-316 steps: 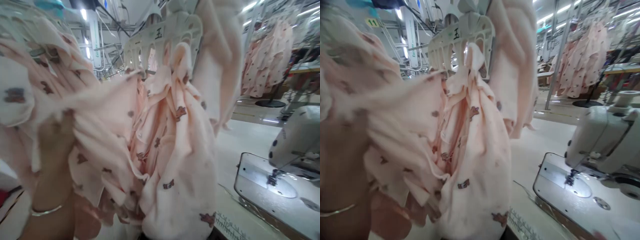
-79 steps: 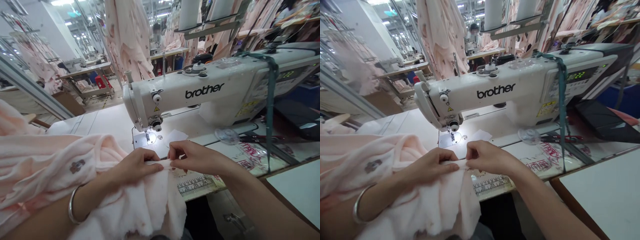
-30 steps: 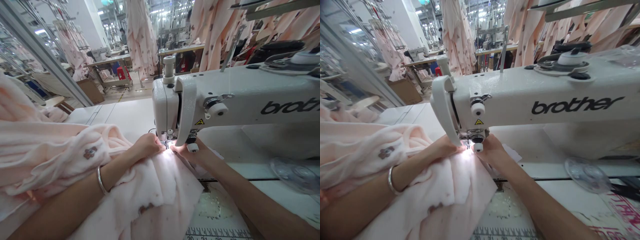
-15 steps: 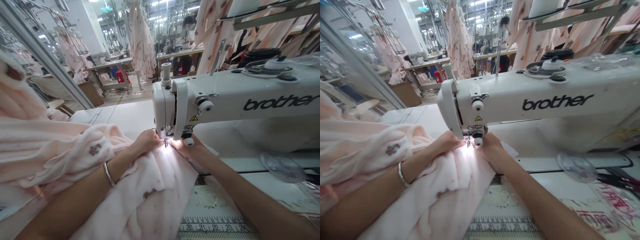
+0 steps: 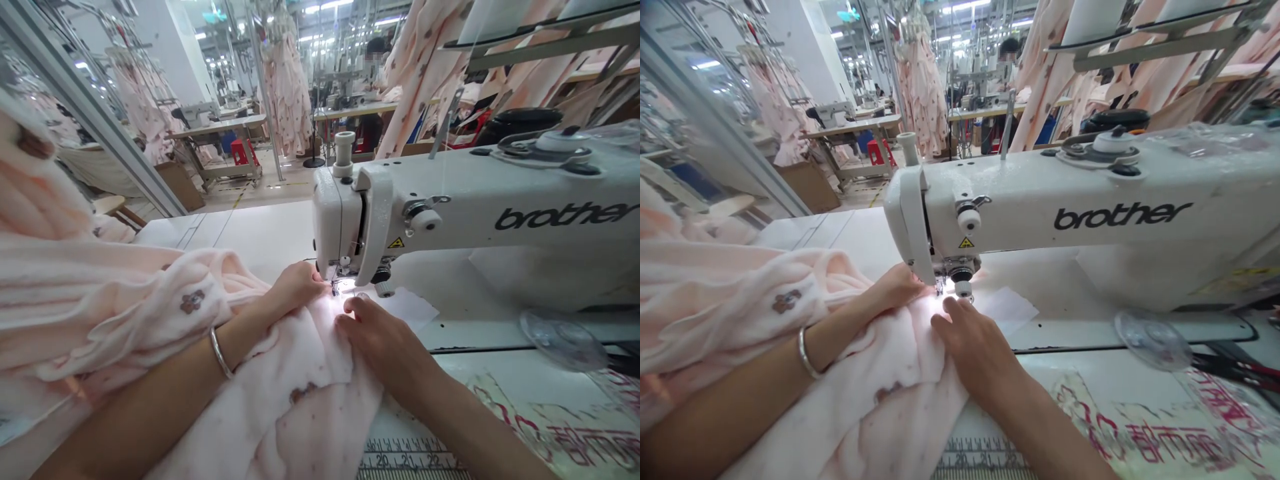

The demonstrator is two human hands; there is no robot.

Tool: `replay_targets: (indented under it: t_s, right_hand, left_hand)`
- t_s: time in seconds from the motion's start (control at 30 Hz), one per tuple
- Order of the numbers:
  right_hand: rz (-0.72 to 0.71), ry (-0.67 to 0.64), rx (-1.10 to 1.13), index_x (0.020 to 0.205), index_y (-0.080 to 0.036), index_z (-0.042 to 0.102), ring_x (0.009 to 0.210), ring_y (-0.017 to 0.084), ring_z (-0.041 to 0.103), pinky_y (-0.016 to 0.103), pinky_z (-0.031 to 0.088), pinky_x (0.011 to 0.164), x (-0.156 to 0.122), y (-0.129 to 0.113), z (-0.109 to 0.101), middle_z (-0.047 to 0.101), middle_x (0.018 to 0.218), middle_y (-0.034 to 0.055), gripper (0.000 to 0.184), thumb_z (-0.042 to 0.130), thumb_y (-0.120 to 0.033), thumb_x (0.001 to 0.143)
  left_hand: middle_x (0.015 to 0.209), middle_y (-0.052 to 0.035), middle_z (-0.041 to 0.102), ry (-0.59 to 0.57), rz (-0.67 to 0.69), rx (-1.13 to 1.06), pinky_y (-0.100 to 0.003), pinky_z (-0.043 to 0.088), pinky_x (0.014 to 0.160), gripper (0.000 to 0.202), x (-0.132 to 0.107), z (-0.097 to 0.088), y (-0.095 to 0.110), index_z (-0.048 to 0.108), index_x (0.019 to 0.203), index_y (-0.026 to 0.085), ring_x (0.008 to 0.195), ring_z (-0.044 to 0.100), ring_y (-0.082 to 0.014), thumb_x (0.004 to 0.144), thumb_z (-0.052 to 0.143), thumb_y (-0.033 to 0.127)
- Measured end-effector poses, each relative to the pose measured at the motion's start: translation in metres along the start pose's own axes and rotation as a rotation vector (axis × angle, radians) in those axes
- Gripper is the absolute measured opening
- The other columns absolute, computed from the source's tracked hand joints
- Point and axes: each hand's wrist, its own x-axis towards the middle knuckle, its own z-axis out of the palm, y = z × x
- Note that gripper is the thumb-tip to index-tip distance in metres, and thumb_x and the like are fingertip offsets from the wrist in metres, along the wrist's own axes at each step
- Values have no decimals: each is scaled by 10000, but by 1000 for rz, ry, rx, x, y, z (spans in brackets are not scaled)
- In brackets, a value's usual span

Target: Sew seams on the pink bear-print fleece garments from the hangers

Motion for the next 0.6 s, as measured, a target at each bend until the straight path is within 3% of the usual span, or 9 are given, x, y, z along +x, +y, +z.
replay_targets:
  t_s: [0.17,0.37,0.5,0.6]
  right_hand:
    - [-105,-29,22,899,-185,606,793,157,572,246,423,593,11,34,-17,603,1103,41,273,372,-45,912]
    - [-204,-86,-47,860,-189,617,776,163,542,263,343,573,11,62,-26,631,914,19,244,428,-44,914]
    - [-157,-58,-15,796,-178,599,713,157,506,271,359,588,2,55,-17,596,815,15,217,462,-44,899]
    - [-55,-4,23,748,-160,575,744,167,507,264,410,614,-6,28,-7,557,765,29,212,471,-2,844]
  left_hand:
    - [472,10,444,-39,-36,53,-250,263,472,215,-3,-1,2,474,514,177,462,425,-120,665,543,315]
    - [501,4,411,60,-65,99,-262,223,504,236,-11,13,1,408,501,185,523,398,-126,692,479,304]
    - [612,-28,479,148,-72,108,-258,237,543,166,-13,20,-3,470,591,185,654,458,-159,705,475,305]
    - [588,-18,485,91,-24,98,-258,256,560,131,-6,11,-1,491,564,177,641,462,-155,661,535,253]
